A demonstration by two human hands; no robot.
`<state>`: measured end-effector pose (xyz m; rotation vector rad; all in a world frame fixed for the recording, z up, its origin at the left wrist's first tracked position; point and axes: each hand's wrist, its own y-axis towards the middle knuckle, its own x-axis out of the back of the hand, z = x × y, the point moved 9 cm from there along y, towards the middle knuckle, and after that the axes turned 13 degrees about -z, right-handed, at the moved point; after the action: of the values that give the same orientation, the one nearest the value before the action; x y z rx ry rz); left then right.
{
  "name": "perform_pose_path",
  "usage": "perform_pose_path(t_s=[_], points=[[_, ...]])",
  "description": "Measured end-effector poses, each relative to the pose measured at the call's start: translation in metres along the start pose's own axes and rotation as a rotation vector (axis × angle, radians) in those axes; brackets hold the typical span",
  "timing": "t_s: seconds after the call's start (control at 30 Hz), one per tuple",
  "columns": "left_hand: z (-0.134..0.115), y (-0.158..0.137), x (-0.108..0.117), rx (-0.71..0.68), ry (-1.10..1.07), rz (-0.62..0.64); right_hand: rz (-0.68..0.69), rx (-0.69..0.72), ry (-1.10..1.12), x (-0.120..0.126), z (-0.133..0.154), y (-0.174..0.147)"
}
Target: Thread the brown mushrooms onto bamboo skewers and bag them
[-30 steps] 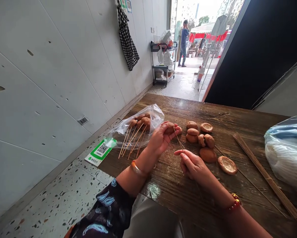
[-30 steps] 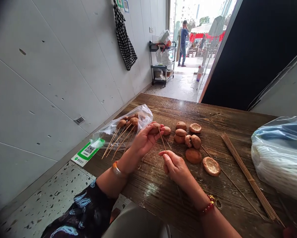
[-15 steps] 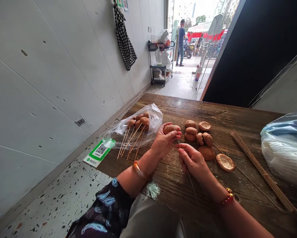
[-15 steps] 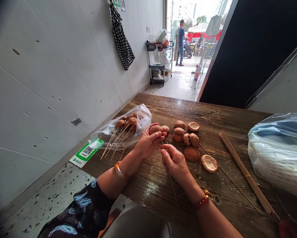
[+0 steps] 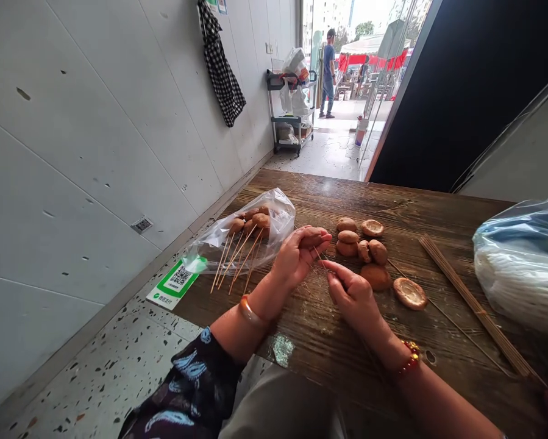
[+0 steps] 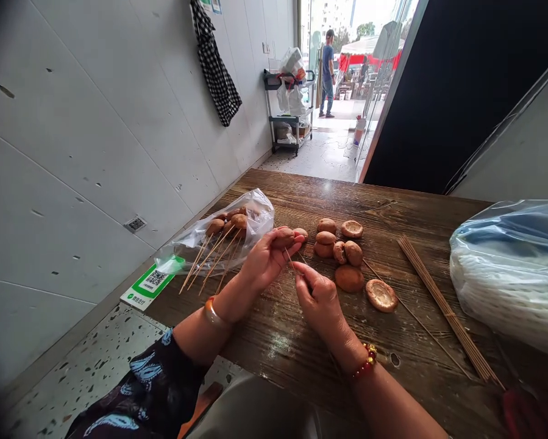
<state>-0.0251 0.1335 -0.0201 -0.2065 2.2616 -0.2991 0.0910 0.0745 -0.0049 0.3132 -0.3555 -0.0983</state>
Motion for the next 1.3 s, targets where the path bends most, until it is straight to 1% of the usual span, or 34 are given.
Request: perform_pose_path(t_s=[0.17, 0.33, 0.57, 1.0, 1.17, 1.3], points=[[0.007, -0.001, -0.002, 0.014, 0.022, 0.022, -0.008, 0.021, 0.003, -0.001, 0.001, 0.0], [0.005, -0.001, -0.002, -0.007, 0.029, 0.017, -0.038, 0.037, 0.045, 0.001, 0.001, -0.001], [0.004, -0.002, -0.002, -0.025, 0.012, 0.028, -0.039, -0.056, 0.087, 0.002, -0.004, 0.0], [0.005, -0.003, -0.002, -0.047, -0.035, 0.022, -0.022, -0.096, 0.133, -0.002, -0.009, -0.003], [0.012, -0.005, -0.004, -0.029, -0.067, 0.039, -0.079, -0.099, 0.124, 0.002, -0.01, -0.002], [0.012, -0.007, -0.008, -0.039, -0.045, 0.065, -0.152, -0.057, 0.122, 0.008, -0.005, -0.001]])
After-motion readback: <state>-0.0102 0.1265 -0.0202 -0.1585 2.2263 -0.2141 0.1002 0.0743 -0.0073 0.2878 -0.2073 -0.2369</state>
